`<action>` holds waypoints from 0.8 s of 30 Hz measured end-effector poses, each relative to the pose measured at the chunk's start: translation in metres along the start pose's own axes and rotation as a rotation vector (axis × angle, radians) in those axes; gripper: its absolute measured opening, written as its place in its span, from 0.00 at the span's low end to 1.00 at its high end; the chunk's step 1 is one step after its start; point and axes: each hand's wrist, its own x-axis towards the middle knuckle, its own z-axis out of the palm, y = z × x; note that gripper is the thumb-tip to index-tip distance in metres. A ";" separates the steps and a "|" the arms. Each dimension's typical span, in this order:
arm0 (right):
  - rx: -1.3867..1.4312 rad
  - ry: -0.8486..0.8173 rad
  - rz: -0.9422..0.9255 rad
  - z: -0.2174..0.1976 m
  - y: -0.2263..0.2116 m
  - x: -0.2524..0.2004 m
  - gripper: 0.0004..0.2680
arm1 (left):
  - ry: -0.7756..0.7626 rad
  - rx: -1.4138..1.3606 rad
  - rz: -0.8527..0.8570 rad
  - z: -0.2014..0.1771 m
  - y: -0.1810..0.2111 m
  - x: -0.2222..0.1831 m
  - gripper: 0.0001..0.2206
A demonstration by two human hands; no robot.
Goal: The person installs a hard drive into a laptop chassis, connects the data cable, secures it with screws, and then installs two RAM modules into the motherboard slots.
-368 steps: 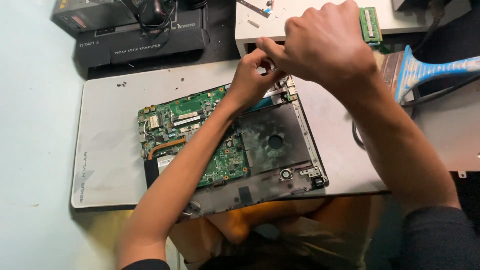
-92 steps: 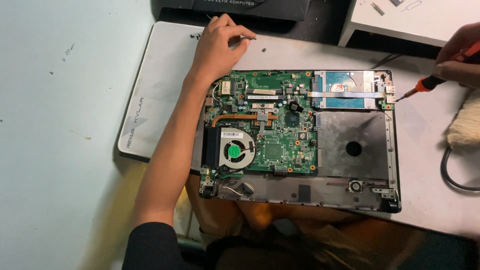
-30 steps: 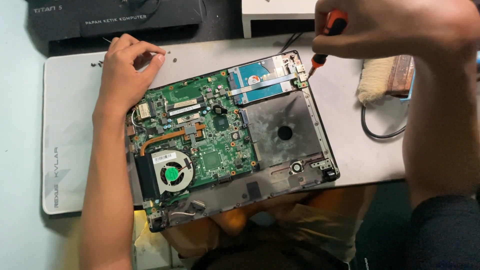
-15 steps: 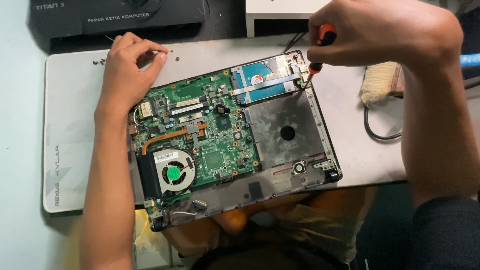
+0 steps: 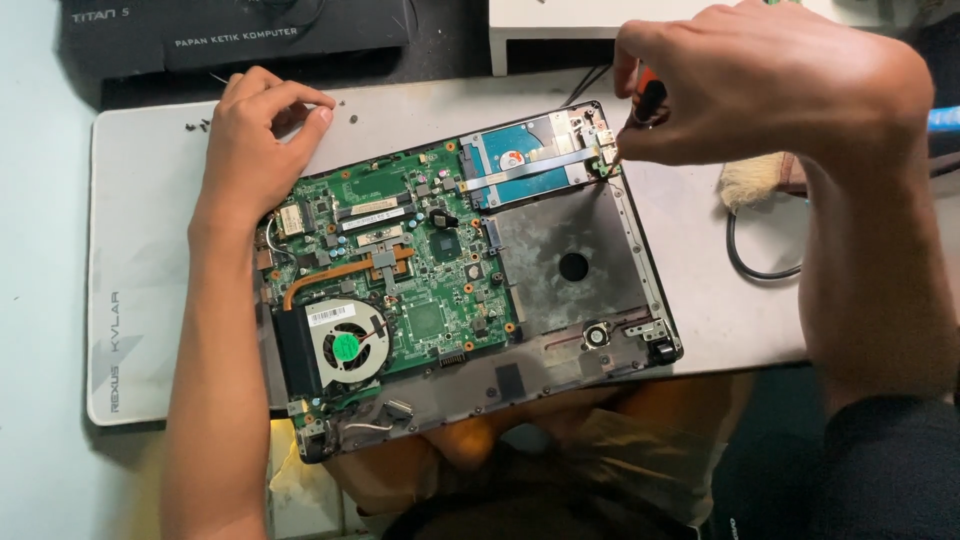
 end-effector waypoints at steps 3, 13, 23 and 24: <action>0.018 -0.023 -0.026 0.002 0.004 -0.004 0.24 | 0.004 0.008 0.016 0.000 -0.001 0.000 0.06; -0.279 0.232 0.010 0.037 0.006 0.004 0.28 | -0.078 -0.217 0.373 0.014 0.135 0.023 0.10; 0.006 0.240 -0.087 0.027 -0.013 -0.018 0.22 | -0.085 -0.682 -0.024 0.147 0.239 0.054 0.21; 0.013 0.237 -0.084 0.032 -0.005 -0.013 0.22 | -0.093 -0.681 -0.025 0.150 0.232 0.052 0.21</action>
